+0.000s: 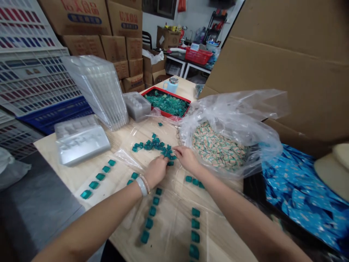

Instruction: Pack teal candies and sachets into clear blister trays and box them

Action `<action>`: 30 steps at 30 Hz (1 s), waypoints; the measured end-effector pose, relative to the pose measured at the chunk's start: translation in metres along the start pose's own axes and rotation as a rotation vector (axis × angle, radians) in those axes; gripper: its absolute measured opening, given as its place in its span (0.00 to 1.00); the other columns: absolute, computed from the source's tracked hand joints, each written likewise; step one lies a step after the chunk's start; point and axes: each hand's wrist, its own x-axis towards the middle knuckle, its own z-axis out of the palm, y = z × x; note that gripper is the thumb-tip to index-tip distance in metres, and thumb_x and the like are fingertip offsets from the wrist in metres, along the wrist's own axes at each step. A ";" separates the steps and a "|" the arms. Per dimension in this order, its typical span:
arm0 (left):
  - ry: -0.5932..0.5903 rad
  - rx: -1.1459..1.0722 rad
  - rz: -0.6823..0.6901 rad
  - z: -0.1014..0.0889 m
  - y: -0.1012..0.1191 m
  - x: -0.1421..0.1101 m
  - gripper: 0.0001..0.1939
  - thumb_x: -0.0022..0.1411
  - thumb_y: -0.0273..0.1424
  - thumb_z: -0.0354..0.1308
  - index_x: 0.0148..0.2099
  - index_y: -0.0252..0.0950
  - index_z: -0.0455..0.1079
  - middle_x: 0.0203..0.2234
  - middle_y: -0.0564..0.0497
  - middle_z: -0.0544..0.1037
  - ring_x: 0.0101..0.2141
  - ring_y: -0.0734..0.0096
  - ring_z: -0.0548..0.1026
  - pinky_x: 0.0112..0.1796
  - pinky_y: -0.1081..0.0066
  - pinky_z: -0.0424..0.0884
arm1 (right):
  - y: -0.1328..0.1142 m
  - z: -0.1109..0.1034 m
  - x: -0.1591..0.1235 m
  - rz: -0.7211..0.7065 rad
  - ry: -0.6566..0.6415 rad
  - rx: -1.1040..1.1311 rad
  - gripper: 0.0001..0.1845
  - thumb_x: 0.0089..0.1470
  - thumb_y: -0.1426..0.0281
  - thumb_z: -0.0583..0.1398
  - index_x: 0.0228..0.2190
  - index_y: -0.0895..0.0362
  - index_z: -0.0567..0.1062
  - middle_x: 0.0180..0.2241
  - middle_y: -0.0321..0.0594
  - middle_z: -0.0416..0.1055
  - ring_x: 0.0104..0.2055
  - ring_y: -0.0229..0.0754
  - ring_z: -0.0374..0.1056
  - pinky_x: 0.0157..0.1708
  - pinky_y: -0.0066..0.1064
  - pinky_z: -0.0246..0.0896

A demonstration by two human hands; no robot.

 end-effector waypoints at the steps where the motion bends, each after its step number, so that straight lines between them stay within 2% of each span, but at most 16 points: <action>1: 0.014 -0.005 -0.004 -0.001 -0.002 -0.003 0.11 0.56 0.26 0.46 0.42 0.34 0.64 0.36 0.44 0.68 0.37 0.65 0.67 0.38 0.68 0.63 | -0.003 0.006 0.011 0.032 0.022 -0.010 0.13 0.52 0.75 0.50 0.38 0.61 0.71 0.36 0.44 0.70 0.40 0.38 0.65 0.41 0.29 0.57; 3: 0.029 0.018 -0.009 -0.005 -0.006 -0.008 0.11 0.57 0.26 0.44 0.41 0.35 0.64 0.35 0.45 0.68 0.36 0.66 0.67 0.37 0.69 0.63 | -0.009 0.016 0.030 0.082 0.022 -0.062 0.16 0.54 0.74 0.46 0.40 0.60 0.69 0.39 0.45 0.68 0.42 0.39 0.63 0.42 0.29 0.56; 5: 0.016 0.066 -0.003 -0.008 -0.009 -0.010 0.11 0.58 0.26 0.42 0.38 0.34 0.65 0.34 0.45 0.68 0.36 0.65 0.67 0.37 0.68 0.62 | -0.017 0.022 0.045 0.090 -0.040 -0.117 0.16 0.55 0.74 0.46 0.41 0.59 0.68 0.41 0.46 0.66 0.44 0.40 0.62 0.43 0.30 0.55; 7: 0.004 0.098 0.009 -0.011 -0.012 -0.011 0.12 0.58 0.26 0.41 0.36 0.34 0.67 0.33 0.44 0.68 0.37 0.64 0.66 0.38 0.67 0.62 | -0.024 0.029 0.056 0.081 -0.115 -0.146 0.14 0.53 0.74 0.49 0.39 0.59 0.70 0.41 0.47 0.66 0.45 0.43 0.61 0.42 0.32 0.55; 10: 0.012 0.094 0.024 -0.012 -0.015 -0.012 0.12 0.57 0.25 0.42 0.35 0.33 0.67 0.33 0.43 0.68 0.37 0.62 0.66 0.38 0.65 0.62 | -0.031 0.037 0.067 0.105 -0.158 -0.145 0.12 0.48 0.78 0.51 0.33 0.60 0.72 0.37 0.50 0.68 0.44 0.48 0.61 0.39 0.37 0.56; 13: 0.041 0.040 0.049 -0.012 -0.018 -0.015 0.11 0.56 0.25 0.44 0.33 0.33 0.67 0.32 0.42 0.68 0.36 0.60 0.66 0.37 0.64 0.61 | -0.032 0.039 0.069 0.154 -0.149 -0.085 0.12 0.44 0.80 0.52 0.31 0.59 0.72 0.36 0.50 0.68 0.44 0.50 0.60 0.40 0.40 0.55; 16: 0.088 -0.059 0.037 -0.011 -0.021 -0.015 0.08 0.54 0.26 0.47 0.30 0.32 0.67 0.31 0.42 0.69 0.35 0.60 0.66 0.37 0.63 0.61 | -0.028 0.030 0.063 0.230 -0.077 0.057 0.13 0.43 0.80 0.53 0.32 0.58 0.70 0.37 0.48 0.67 0.45 0.47 0.60 0.43 0.40 0.53; 18: 0.137 -0.255 -0.032 -0.012 -0.021 -0.011 0.06 0.54 0.29 0.50 0.27 0.33 0.65 0.28 0.45 0.68 0.33 0.63 0.66 0.36 0.65 0.61 | -0.024 0.021 0.056 0.295 -0.025 0.204 0.14 0.42 0.80 0.52 0.33 0.58 0.68 0.35 0.45 0.67 0.41 0.44 0.63 0.40 0.37 0.56; 20: 0.164 -0.675 -0.181 -0.015 -0.017 -0.004 0.11 0.54 0.35 0.51 0.24 0.33 0.63 0.22 0.49 0.67 0.28 0.69 0.66 0.33 0.68 0.62 | -0.021 0.014 0.048 0.357 -0.007 0.392 0.13 0.42 0.79 0.52 0.33 0.59 0.67 0.29 0.41 0.68 0.33 0.39 0.66 0.34 0.33 0.60; 22: 0.148 -1.090 -0.327 -0.020 -0.009 0.005 0.17 0.55 0.41 0.47 0.23 0.33 0.61 0.18 0.53 0.64 0.22 0.74 0.64 0.28 0.71 0.62 | -0.023 0.009 0.039 0.394 -0.014 0.598 0.09 0.42 0.77 0.52 0.30 0.58 0.66 0.23 0.37 0.67 0.26 0.36 0.66 0.28 0.29 0.61; 24: 0.127 -1.393 -0.398 -0.025 -0.002 0.011 0.20 0.53 0.46 0.48 0.25 0.32 0.62 0.17 0.54 0.64 0.19 0.78 0.62 0.24 0.74 0.60 | -0.028 0.008 0.032 0.405 -0.016 0.790 0.06 0.41 0.75 0.53 0.27 0.58 0.65 0.21 0.34 0.67 0.23 0.34 0.65 0.25 0.26 0.61; 27: 0.091 -1.597 -0.362 -0.032 0.005 0.012 0.18 0.42 0.42 0.60 0.26 0.31 0.65 0.19 0.55 0.66 0.19 0.82 0.62 0.23 0.78 0.58 | -0.036 0.007 0.023 0.417 -0.003 1.006 0.06 0.38 0.73 0.56 0.25 0.58 0.65 0.19 0.31 0.66 0.21 0.32 0.64 0.24 0.24 0.60; 30: 0.090 -1.531 -0.306 -0.033 0.004 0.006 0.16 0.37 0.37 0.64 0.25 0.30 0.66 0.19 0.54 0.67 0.20 0.82 0.63 0.23 0.79 0.58 | -0.038 0.003 0.016 0.437 -0.037 1.136 0.08 0.35 0.71 0.58 0.25 0.58 0.68 0.18 0.31 0.66 0.19 0.31 0.63 0.21 0.24 0.59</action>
